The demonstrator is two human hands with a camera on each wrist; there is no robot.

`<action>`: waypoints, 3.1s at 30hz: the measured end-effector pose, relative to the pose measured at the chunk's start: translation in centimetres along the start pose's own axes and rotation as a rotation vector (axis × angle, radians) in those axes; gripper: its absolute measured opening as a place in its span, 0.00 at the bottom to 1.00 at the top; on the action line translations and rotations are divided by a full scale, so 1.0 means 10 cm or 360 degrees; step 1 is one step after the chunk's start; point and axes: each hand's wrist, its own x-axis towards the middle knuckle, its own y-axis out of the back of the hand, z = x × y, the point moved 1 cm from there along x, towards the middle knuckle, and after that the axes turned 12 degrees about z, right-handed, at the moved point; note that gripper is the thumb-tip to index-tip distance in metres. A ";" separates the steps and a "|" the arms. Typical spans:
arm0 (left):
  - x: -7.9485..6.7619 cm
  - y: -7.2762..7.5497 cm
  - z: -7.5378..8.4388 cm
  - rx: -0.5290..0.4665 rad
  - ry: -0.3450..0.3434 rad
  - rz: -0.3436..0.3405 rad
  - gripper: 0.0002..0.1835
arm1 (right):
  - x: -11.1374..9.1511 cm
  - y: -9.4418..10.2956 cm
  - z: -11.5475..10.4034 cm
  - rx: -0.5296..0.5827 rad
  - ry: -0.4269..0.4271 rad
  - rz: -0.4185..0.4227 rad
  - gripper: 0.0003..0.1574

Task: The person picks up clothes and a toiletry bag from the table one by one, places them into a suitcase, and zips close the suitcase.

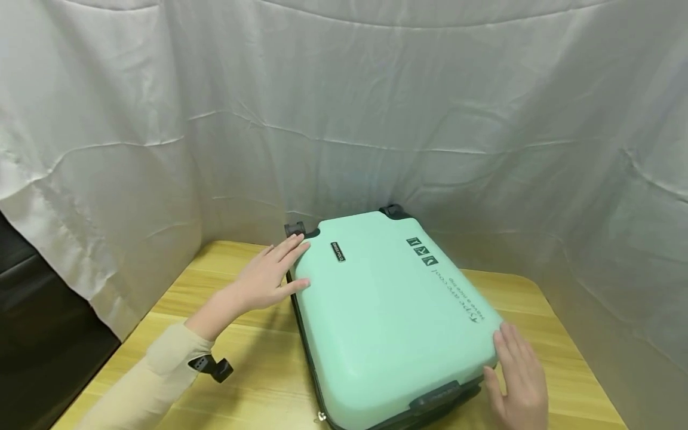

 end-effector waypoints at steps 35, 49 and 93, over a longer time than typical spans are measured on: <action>-0.13 0.01 -0.01 0.0278 -0.0458 0.0697 0.49 | 0.30 -0.11 0.75 -0.0247 -0.0451 -0.1185 0.34; -0.18 -0.01 -0.03 0.0137 -0.0348 0.0400 0.51 | 0.46 0.03 0.25 -0.0422 -0.0565 -0.1316 0.34; -0.44 0.00 0.60 0.0585 0.0014 0.0953 0.53 | 0.68 -0.98 0.97 -0.0139 -0.1020 -0.1822 0.44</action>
